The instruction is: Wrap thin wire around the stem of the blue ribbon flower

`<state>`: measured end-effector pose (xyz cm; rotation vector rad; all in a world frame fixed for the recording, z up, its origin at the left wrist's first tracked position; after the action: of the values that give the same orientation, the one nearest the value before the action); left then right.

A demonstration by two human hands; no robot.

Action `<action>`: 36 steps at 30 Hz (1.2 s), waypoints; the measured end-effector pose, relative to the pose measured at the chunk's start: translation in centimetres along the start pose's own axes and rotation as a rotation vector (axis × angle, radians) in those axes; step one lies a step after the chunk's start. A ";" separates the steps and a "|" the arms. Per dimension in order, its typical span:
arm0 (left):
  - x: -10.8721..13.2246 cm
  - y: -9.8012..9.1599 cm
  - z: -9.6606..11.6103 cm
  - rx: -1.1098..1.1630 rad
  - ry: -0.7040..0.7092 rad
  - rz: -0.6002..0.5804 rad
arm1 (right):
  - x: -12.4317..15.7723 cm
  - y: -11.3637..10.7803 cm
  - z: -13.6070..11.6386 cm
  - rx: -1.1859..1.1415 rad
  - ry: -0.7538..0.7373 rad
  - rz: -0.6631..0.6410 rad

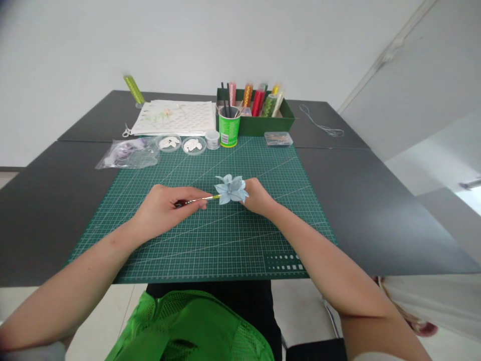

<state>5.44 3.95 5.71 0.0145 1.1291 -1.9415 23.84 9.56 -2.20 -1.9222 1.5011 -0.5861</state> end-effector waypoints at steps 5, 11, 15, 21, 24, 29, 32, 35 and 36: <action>0.2 -1.6 -0.2 0.039 -0.071 0.163 | 0.6 0.2 -1.5 -0.083 -0.030 -0.109; 0.4 -3.3 -1.5 0.010 -0.162 0.323 | 1.7 0.1 -3.7 -0.157 -0.056 -0.248; 0.5 -3.9 -2.7 -0.037 -0.207 0.364 | 2.3 -0.8 -4.9 -0.257 -0.073 -0.316; 0.3 -3.5 -4.2 -0.072 -0.273 0.276 | 4.0 -1.9 -7.4 -0.360 -0.186 -0.421; 0.1 -2.2 -4.4 -0.060 -0.263 0.140 | 4.4 -2.5 -8.0 -0.450 -0.210 -0.403; -0.1 0.8 -2.9 -0.030 -0.166 -0.147 | 3.8 -4.1 -7.1 -0.543 -0.098 -0.234; 0.1 2.2 -1.8 0.037 -0.119 -0.283 | 3.6 -4.7 -6.9 -0.536 -0.093 -0.158; 0.3 3.2 -0.9 0.107 -0.061 -0.372 | 3.4 -4.7 -6.8 -0.478 -0.095 -0.114; 0.3 3.3 -0.7 0.120 -0.046 -0.384 | 3.3 -4.6 -6.7 -0.456 -0.087 -0.098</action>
<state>7.24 3.52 2.84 -0.1947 1.0395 -2.3344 23.29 5.80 5.67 -2.3399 1.5907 -0.2041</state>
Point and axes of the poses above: each hand's wrist, its own x-axis away from the middle knuckle, its own y-axis out of the palm, z = x × y, the point moved 8 cm from there along -x, towards the middle knuckle, and after that the axes turned 15 degrees about y, right-handed, at the moved point
